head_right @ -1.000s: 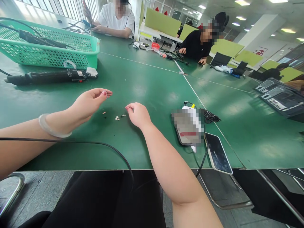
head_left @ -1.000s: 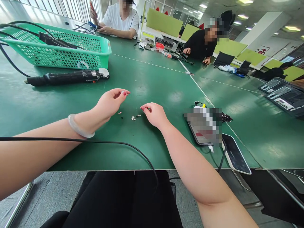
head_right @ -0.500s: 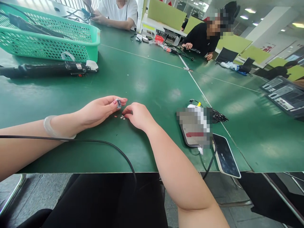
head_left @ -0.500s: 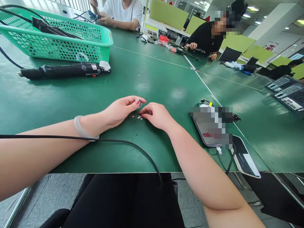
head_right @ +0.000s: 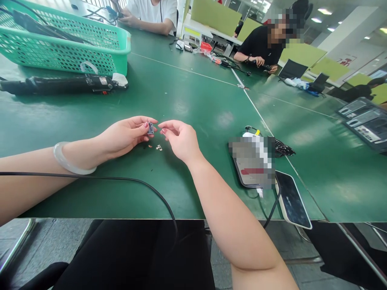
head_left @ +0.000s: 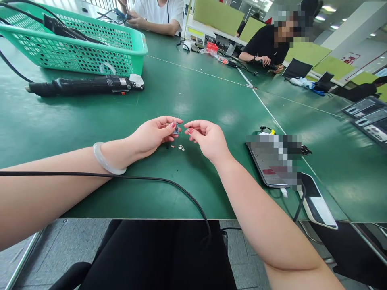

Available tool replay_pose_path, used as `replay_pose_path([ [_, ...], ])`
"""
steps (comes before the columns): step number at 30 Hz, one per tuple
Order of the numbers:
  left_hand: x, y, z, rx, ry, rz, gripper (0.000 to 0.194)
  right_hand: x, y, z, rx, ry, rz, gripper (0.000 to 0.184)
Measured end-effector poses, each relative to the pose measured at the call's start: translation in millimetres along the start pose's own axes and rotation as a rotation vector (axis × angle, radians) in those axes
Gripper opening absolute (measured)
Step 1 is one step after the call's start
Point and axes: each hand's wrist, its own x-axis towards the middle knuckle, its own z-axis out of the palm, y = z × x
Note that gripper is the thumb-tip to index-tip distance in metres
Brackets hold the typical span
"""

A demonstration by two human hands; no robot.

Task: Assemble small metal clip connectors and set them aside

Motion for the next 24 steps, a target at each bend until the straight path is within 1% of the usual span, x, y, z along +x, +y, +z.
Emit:
replay_pose_path([
  [2,0.8,-0.7,-1.1,0.005,-0.007,0.000,0.021,0.1,-0.4,1.5,0.107,-0.012,0.065,0.016],
  [4,1.2,-0.3,-1.7,0.007,-0.022,-0.014,0.028,0.7,1.5,2.9,0.166,-0.015,0.112,0.018],
  [7,0.0,1.8,-0.6,0.038,-0.041,-0.035,0.040,1.8,6.1,4.8,0.188,0.001,0.150,0.023],
  [10,-2.1,3.0,1.2,0.117,-0.059,-0.018,0.044,2.2,9.1,6.5,0.156,0.039,0.161,0.031],
  [12,-3.1,2.4,2.1,0.167,-0.069,-0.003,0.045,2.1,9.7,7.7,0.123,0.066,0.145,0.034],
  [16,-4.1,1.6,3.1,0.237,-0.082,0.022,0.049,1.8,9.5,10.6,0.036,0.110,0.061,0.033],
  [21,-7.3,6.3,4.8,0.335,-0.042,0.060,0.050,-0.4,6.4,13.1,-0.090,0.147,0.015,0.027],
  [24,-9.6,8.7,5.7,0.377,-0.027,0.073,0.049,-2.3,3.4,13.5,-0.144,0.152,-0.009,0.028],
])
